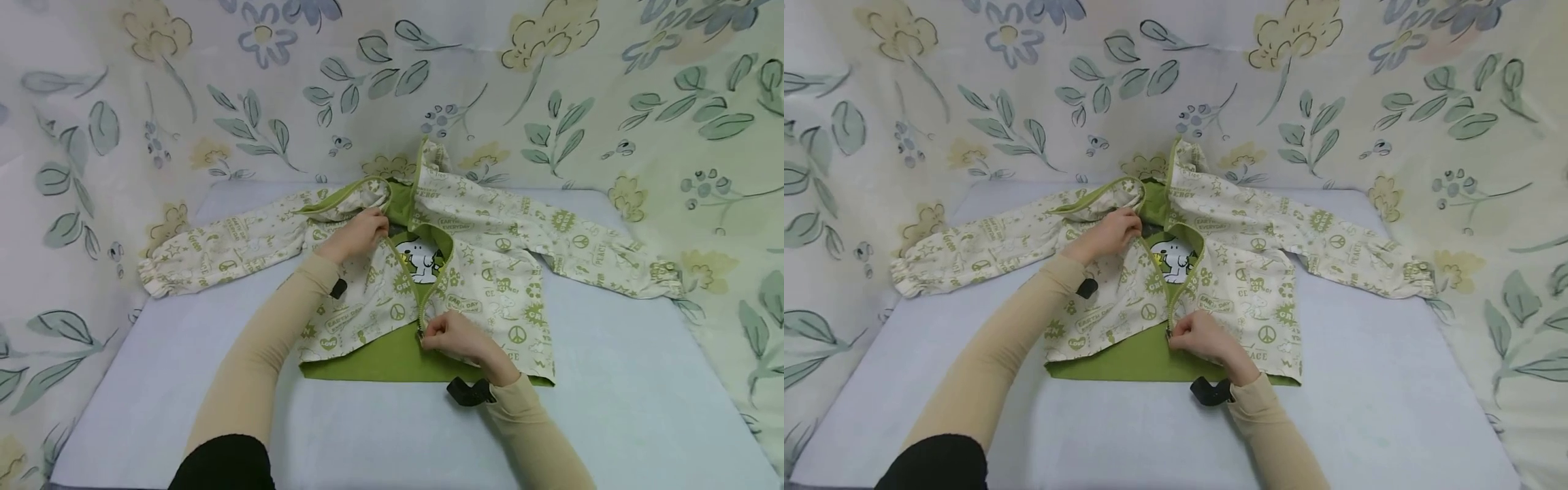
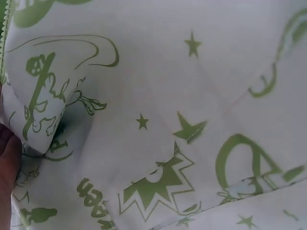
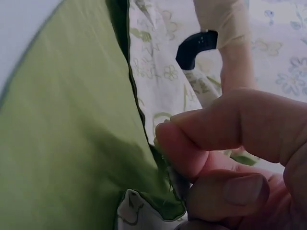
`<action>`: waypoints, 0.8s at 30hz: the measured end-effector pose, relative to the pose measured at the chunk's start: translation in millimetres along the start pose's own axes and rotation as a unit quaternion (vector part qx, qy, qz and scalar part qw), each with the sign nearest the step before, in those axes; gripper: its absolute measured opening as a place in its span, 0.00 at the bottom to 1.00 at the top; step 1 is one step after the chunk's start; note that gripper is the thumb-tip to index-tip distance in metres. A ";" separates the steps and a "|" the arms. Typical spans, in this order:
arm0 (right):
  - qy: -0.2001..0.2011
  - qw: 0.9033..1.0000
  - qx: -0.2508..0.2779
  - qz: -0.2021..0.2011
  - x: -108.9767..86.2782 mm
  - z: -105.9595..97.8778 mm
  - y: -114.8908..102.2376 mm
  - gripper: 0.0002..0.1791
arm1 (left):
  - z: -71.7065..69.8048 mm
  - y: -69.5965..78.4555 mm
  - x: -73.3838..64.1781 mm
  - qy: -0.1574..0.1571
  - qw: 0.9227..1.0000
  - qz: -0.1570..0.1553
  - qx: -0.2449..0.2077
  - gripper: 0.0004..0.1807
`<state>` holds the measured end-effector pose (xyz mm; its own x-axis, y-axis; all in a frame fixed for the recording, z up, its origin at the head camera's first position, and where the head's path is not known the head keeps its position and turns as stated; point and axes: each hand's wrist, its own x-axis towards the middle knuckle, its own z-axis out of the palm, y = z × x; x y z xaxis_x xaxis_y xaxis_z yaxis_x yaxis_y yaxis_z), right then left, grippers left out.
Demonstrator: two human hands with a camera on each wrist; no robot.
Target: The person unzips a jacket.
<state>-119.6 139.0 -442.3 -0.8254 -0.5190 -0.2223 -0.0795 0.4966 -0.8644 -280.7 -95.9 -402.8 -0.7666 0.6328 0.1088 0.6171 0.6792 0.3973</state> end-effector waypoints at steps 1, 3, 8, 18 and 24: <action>0.006 1.000 0.004 0.001 0.2 -0.7 0.0 0.05 | -0.9 -0.4 0.1 -0.005 1.000 0.001 -0.004 0.09; 0.011 1.000 0.013 0.006 0.5 -2.1 0.1 0.06 | -1.2 -1.5 0.1 -0.011 1.000 0.004 -0.008 0.09; 0.000 1.000 0.005 0.005 1.3 -3.8 1.0 0.07 | 1.2 -3.8 -1.9 -0.017 1.000 0.005 -0.013 0.10; -0.006 0.997 -0.081 -0.004 1.9 -4.4 -0.8 0.10 | 3.4 -2.9 -1.8 -0.012 1.000 0.007 -0.019 0.10; 0.009 0.994 -0.111 0.011 1.5 -1.9 -2.7 0.14 | 7.0 -4.5 0.6 -0.021 0.999 0.012 -0.026 0.09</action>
<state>-121.7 138.2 -439.4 -0.8378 -0.4947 -0.2309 -0.1808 0.6506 -0.7376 -282.7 -96.0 -410.9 -0.7432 0.6641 0.0813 0.6240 0.6442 0.4423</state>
